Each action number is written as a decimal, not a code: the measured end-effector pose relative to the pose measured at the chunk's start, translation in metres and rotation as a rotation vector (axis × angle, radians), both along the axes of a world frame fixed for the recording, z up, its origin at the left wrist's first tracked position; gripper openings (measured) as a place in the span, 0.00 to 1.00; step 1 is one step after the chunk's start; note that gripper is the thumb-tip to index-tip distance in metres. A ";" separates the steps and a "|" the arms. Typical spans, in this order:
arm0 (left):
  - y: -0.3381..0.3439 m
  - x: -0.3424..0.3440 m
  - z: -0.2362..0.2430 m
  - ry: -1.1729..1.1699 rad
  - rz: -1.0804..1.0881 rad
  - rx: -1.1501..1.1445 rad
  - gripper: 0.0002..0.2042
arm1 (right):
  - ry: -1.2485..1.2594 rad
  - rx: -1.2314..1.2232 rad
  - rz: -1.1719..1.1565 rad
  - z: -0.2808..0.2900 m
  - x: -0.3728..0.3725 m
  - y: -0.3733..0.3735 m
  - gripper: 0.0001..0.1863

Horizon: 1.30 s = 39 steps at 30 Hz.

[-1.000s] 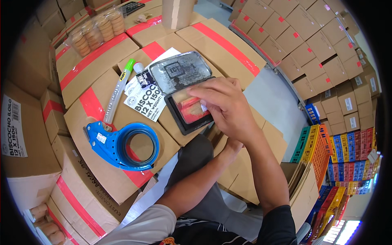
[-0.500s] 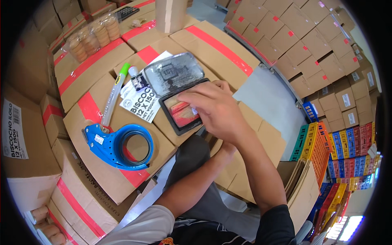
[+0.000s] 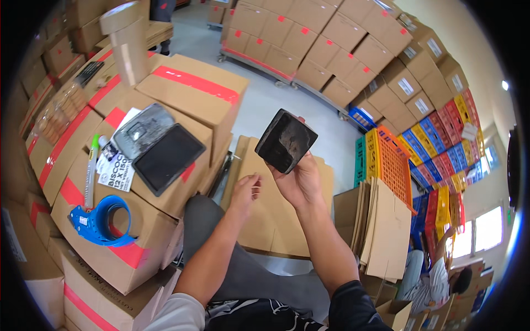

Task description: The person stamps a series of cardboard box flats with a red stamp and ink pad, then stacks the stamped flats onto a pile.

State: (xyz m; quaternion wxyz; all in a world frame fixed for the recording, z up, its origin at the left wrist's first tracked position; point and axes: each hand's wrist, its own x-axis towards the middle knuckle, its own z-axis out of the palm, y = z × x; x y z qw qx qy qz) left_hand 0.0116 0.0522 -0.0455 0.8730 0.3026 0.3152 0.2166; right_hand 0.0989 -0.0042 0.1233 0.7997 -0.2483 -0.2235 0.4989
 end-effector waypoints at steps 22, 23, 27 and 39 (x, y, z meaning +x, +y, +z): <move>-0.080 0.013 -0.004 0.160 -0.433 1.319 0.11 | -1.427 -0.808 -0.507 -0.153 0.041 -0.203 0.17; -0.082 0.021 -0.004 0.168 -0.402 1.306 0.11 | -1.446 -0.812 -0.572 -0.161 0.052 -0.205 0.18; -0.075 0.058 -0.007 0.233 -0.260 1.428 0.12 | -1.177 -0.873 -0.617 -0.178 0.081 -0.186 0.19; -0.047 0.161 -0.093 0.421 -0.115 1.225 0.16 | -1.242 -1.035 -0.859 -0.250 0.150 -0.113 0.22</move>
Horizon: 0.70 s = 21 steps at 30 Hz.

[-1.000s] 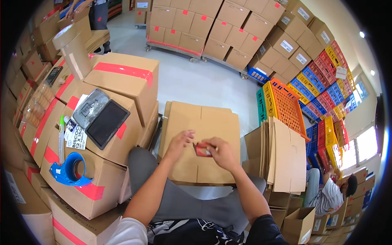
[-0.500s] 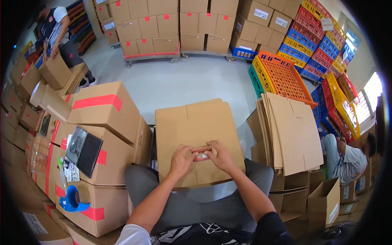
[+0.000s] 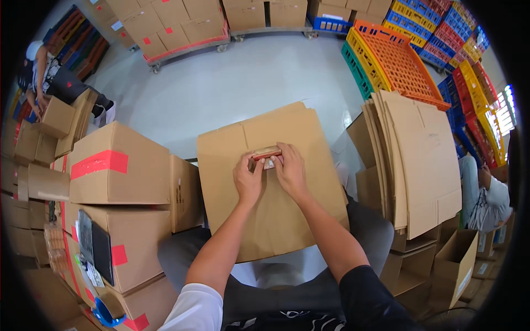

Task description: The person stamps a series of cardboard box flats with a red stamp and ink pad, then stacks the stamped flats onto a pile.

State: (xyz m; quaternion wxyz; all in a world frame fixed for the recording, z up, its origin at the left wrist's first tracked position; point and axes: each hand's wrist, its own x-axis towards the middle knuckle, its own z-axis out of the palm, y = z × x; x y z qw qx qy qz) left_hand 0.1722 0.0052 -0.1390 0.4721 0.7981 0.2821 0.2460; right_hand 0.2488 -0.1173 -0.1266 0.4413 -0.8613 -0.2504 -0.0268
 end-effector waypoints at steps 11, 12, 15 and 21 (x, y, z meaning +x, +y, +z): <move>-0.009 0.006 -0.031 -0.034 0.110 0.005 0.16 | -0.153 -0.215 -0.138 -0.035 -0.007 0.011 0.25; -0.008 0.006 -0.030 -0.015 0.113 -0.009 0.16 | -0.168 -0.232 -0.143 -0.033 -0.007 0.012 0.25; -0.009 0.006 -0.026 -0.006 0.107 0.056 0.15 | -0.161 -0.267 -0.145 -0.032 -0.006 0.012 0.24; -0.008 0.007 -0.024 0.018 0.104 0.068 0.16 | -0.175 -0.261 -0.138 -0.031 -0.005 0.014 0.24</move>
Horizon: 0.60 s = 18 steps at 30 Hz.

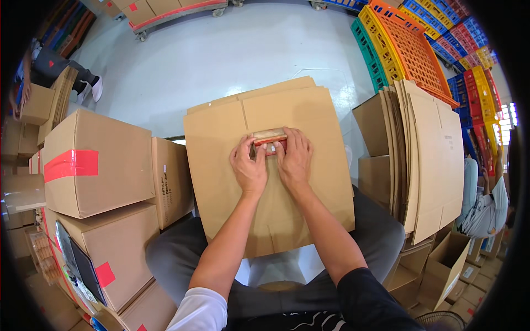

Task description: The person stamps a series of cardboard box flats with a red stamp and ink pad, then stacks the stamped flats onto a pile.

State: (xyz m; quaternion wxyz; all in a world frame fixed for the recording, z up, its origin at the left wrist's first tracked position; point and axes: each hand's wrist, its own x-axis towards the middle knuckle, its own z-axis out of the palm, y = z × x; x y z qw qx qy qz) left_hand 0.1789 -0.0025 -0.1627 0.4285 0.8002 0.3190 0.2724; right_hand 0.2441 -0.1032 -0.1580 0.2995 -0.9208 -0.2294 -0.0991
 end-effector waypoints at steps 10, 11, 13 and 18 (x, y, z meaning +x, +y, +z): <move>-0.003 -0.001 0.001 0.061 0.009 0.041 0.14 | 0.002 -0.004 -0.007 -0.003 0.000 -0.002 0.24; -0.003 -0.001 0.000 0.063 0.011 0.040 0.14 | 0.003 -0.008 -0.010 -0.003 0.000 -0.002 0.24; -0.002 -0.001 -0.001 0.060 0.011 0.050 0.14 | 0.007 -0.006 -0.008 -0.002 0.000 0.000 0.24; -0.003 -0.001 -0.002 0.069 0.012 0.067 0.14 | 0.040 0.009 0.003 0.000 0.000 -0.003 0.24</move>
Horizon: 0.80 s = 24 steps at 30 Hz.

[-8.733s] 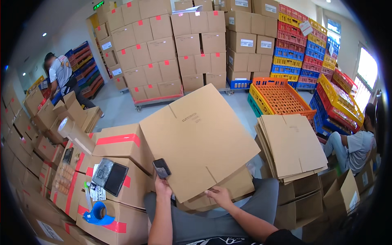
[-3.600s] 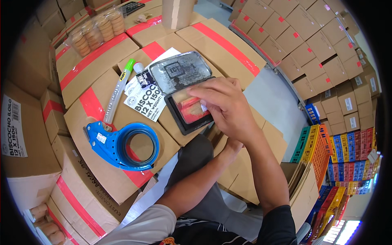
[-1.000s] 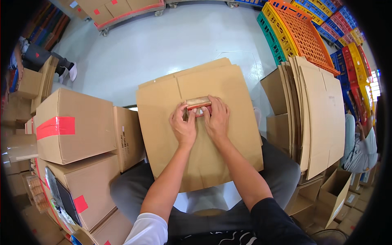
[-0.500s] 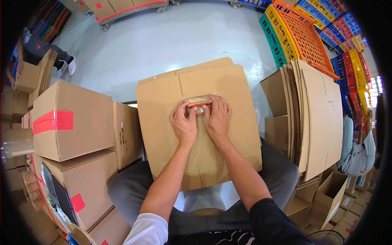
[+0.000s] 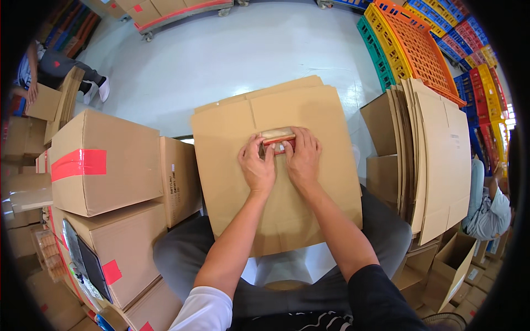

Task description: The person stamps a series of cardboard box flats with a red stamp and ink pad, then stacks the stamped flats onto a pile.

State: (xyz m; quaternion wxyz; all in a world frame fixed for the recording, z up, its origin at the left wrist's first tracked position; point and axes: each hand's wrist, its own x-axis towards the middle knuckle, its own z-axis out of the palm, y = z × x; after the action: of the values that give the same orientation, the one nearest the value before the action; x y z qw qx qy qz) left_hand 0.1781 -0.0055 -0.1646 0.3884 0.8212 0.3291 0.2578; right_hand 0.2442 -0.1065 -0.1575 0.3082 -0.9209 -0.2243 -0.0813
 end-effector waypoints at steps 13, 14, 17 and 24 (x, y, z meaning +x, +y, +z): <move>0.014 0.001 0.026 -0.021 -0.180 0.190 0.16 | -0.039 -0.004 0.047 0.001 0.005 -0.004 0.23; 0.017 0.003 0.032 -0.031 -0.223 0.242 0.16 | -0.042 0.002 0.042 0.002 0.006 -0.004 0.23; 0.031 0.008 0.043 0.012 -0.427 0.357 0.16 | -0.039 0.019 0.032 0.004 0.006 -0.005 0.23; 0.041 0.032 0.062 0.371 -0.597 0.348 0.17 | 0.090 -0.065 0.175 0.032 0.021 -0.012 0.26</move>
State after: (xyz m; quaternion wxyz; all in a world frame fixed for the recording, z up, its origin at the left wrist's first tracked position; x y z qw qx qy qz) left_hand 0.2100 0.0355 -0.1024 0.2352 0.9671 0.0918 0.0329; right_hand 0.2650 -0.1187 -0.1255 0.2938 -0.9101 -0.2922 -0.0054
